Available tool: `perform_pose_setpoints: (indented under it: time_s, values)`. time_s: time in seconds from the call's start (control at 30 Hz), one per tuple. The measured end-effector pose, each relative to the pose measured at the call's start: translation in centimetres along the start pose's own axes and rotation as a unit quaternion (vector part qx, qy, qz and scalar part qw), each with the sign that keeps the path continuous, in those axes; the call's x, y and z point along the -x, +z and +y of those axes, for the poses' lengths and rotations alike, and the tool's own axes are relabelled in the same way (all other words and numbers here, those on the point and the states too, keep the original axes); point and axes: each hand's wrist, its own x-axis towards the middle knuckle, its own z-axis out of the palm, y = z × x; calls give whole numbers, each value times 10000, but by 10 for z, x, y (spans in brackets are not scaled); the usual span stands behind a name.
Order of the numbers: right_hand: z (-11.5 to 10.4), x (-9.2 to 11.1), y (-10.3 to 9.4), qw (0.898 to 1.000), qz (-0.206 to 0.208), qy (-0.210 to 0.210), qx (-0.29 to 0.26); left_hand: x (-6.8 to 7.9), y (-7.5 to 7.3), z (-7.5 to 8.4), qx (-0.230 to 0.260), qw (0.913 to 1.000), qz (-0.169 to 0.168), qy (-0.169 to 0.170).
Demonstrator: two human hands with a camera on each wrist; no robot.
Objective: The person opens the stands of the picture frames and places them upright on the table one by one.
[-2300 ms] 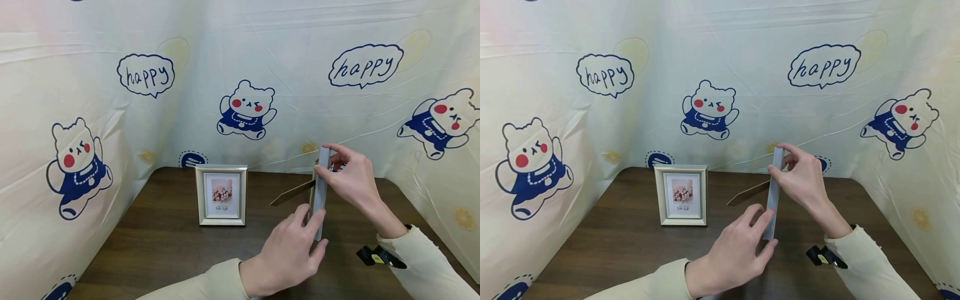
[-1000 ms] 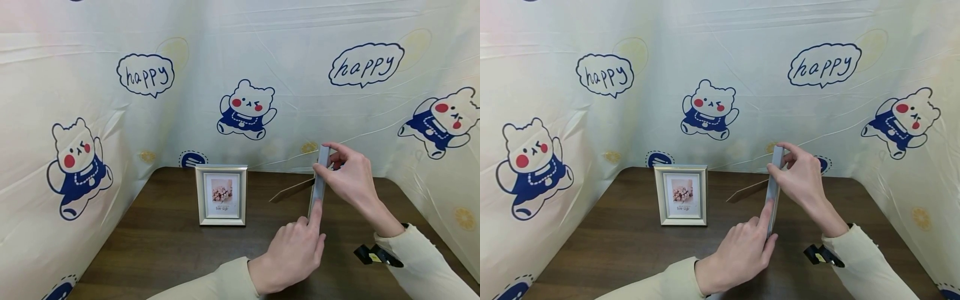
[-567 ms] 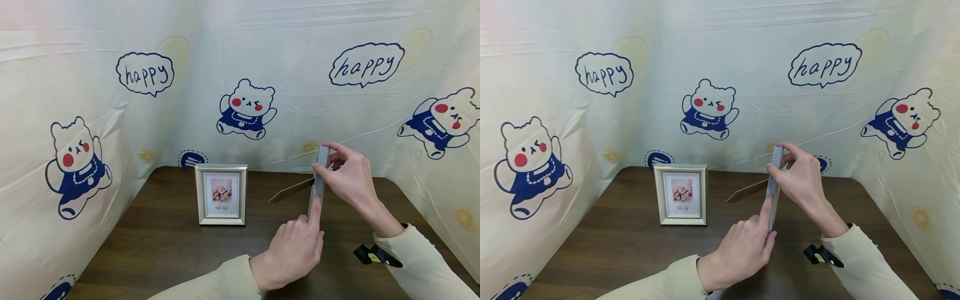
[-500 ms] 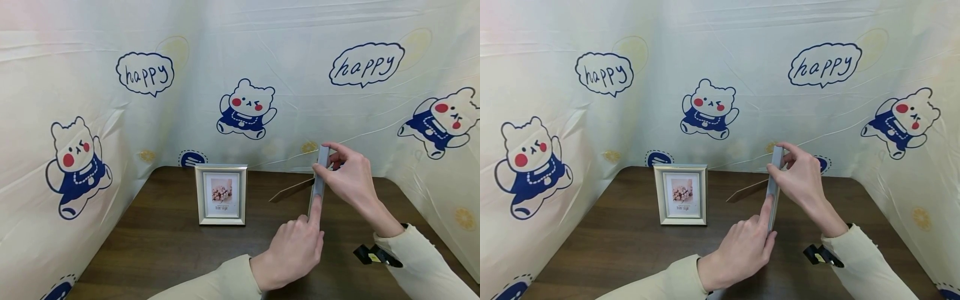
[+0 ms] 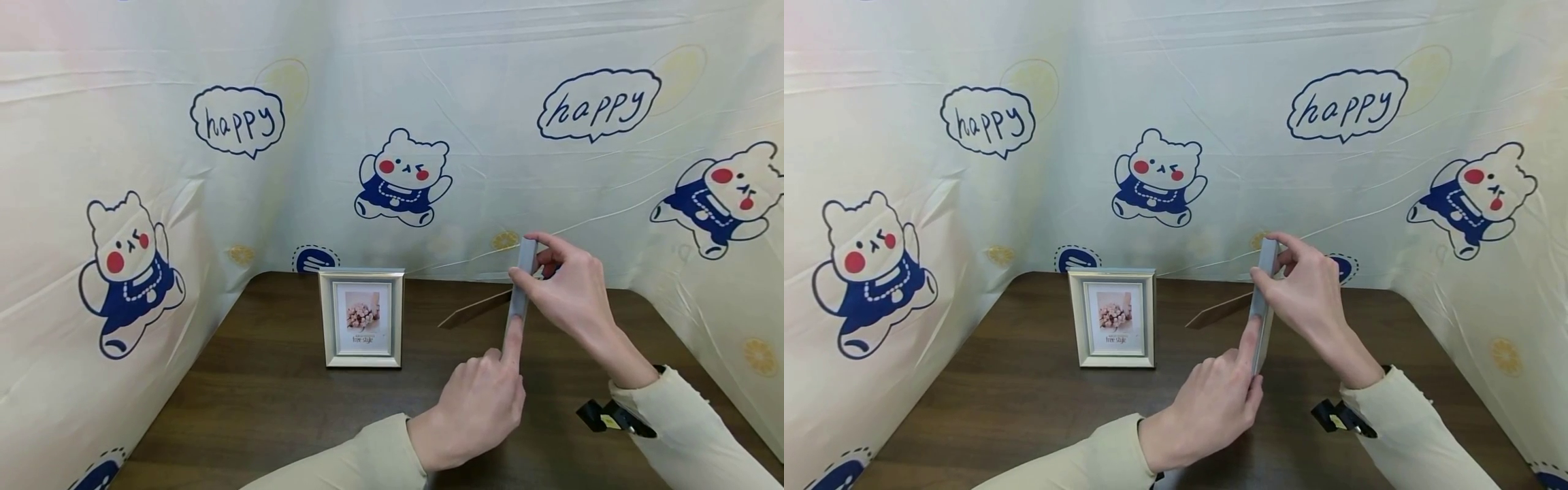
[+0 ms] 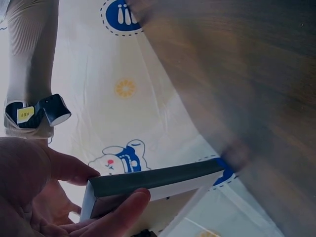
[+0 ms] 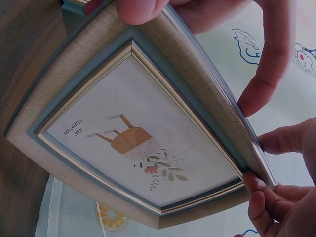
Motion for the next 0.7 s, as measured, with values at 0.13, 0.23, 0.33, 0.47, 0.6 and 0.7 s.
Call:
perform_pose_setpoints:
  time_s: [0.13,0.23,0.33,0.47,0.6,0.7]
  values:
    - [0,0,0,10000,-18,-28,-4,0,1,-2,125,9999,22,-13]
    - [1,0,-1,10000,-69,-40,7,0,1,-4,120,9999,58,-7]
    - [1,-1,-1,9999,-137,-22,35,0,2,-6,96,9999,95,22]
    - [2,-1,-2,9998,-195,2,77,0,3,-9,187,9996,170,79]
    - [2,-1,-1,9997,-228,-40,79,0,4,-13,439,9987,248,103]
    - [3,-1,0,9997,-237,-91,59,0,5,-16,610,9977,282,101]
